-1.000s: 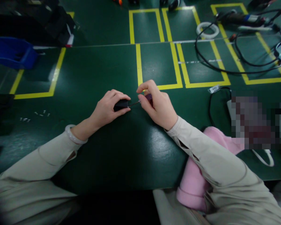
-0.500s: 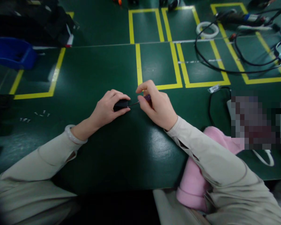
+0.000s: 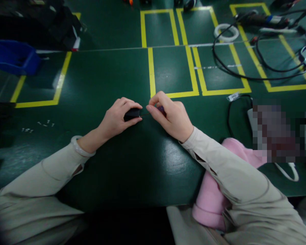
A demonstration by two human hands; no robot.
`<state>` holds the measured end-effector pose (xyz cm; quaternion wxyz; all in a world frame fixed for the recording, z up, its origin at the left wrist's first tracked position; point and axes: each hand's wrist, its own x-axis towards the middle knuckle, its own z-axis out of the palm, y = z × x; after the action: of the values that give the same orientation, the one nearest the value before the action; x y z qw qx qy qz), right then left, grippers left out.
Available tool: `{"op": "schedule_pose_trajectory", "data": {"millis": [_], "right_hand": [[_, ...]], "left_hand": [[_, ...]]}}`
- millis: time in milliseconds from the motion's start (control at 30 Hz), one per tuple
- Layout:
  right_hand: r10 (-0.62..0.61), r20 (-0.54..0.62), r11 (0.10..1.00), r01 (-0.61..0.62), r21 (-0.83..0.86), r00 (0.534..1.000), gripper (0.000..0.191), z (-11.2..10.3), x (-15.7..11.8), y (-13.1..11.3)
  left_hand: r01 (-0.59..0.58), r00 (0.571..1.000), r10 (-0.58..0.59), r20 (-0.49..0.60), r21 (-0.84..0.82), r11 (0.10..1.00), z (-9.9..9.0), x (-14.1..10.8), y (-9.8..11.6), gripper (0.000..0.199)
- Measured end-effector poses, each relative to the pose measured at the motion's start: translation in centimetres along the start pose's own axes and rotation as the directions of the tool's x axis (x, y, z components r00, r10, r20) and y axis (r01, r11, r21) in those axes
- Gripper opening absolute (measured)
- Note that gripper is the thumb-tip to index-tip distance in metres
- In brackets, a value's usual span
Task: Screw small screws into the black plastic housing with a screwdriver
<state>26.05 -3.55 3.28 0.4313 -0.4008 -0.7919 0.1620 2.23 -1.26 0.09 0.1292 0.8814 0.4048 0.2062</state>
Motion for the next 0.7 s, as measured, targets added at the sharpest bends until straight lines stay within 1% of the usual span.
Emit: {"op": "schedule_pose_trajectory", "data": {"millis": [133,233,367,500,600,700], "right_hand": [[0.012,-0.004,1.0,-0.012,0.0,1.0,0.01,-0.05,0.02,0.1],[0.019,-0.013,1.0,-0.019,0.001,1.0,0.014,-0.07,0.02,0.12],[0.029,0.007,1.0,-0.029,0.002,1.0,0.012,-0.06,0.01,0.02],[0.0,-0.008,1.0,0.0,-0.011,1.0,0.008,0.0,0.03,0.08],[-0.015,-0.021,1.0,0.014,-0.007,1.0,0.011,0.0,0.07,0.18],[0.015,-0.005,1.0,-0.015,-0.007,1.0,0.011,-0.05,0.09,0.16]], "left_hand": [[0.008,1.0,-0.008,0.004,-0.007,1.0,0.0,0.0,-0.02,0.032],[0.012,1.0,-0.012,0.007,-0.007,1.0,-0.01,0.01,0.0,0.032],[0.018,1.0,-0.017,0.011,-0.008,1.0,-0.02,-0.01,0.03,0.033],[0.014,1.0,-0.014,0.006,-0.009,1.0,-0.03,-0.03,0.05,0.032],[0.007,1.0,-0.007,-0.001,-0.009,1.0,-0.03,-0.02,0.07,0.032],[0.01,1.0,-0.01,0.002,-0.006,1.0,-0.06,-0.01,0.12,0.032]]}}
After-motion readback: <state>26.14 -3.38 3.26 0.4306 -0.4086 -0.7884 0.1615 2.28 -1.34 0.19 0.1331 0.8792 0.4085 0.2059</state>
